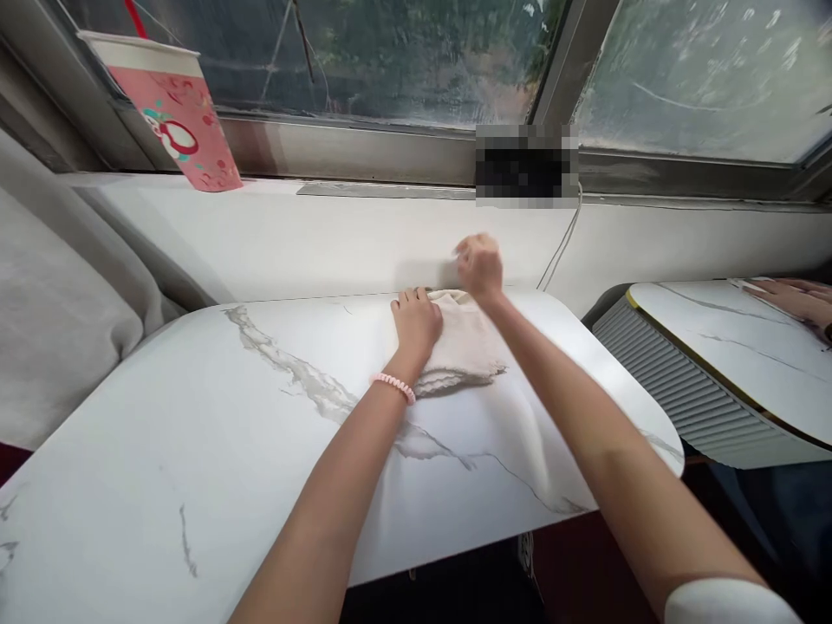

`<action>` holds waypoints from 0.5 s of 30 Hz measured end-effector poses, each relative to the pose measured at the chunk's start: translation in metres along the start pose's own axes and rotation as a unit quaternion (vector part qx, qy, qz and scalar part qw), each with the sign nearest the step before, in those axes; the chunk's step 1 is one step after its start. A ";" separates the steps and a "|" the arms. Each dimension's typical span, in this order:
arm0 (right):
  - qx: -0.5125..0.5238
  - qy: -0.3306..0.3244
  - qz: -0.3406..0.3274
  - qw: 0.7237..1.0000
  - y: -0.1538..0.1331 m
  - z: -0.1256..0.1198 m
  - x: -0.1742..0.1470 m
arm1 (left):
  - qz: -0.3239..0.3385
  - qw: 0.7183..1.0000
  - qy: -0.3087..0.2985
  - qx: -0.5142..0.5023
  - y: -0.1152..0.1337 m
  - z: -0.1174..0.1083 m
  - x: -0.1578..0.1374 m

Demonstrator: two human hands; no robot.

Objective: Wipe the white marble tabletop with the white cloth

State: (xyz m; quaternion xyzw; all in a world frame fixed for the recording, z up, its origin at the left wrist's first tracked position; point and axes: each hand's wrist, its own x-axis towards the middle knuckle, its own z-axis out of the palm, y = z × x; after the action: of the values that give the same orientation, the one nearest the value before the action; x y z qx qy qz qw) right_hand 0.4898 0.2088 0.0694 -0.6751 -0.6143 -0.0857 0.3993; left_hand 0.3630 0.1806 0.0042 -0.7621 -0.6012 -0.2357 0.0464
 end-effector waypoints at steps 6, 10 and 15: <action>-0.145 0.066 -0.032 0.987 0.029 -0.073 0.110 | 0.024 1.000 0.010 0.012 -0.002 0.002 -0.001; -0.180 -0.001 -0.023 0.983 0.043 -0.085 0.145 | 0.023 1.000 0.010 0.012 -0.003 0.003 0.000; -0.183 -0.043 -0.022 0.982 0.050 -0.085 0.156 | 0.019 1.000 0.009 0.005 -0.003 0.003 0.001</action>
State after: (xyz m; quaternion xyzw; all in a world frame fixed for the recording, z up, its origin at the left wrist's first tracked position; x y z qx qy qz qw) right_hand 0.6023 0.2762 0.1987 -0.7261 -0.6195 -0.1764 0.2404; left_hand 0.3610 0.1831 0.0012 -0.7708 -0.5875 -0.2389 0.0603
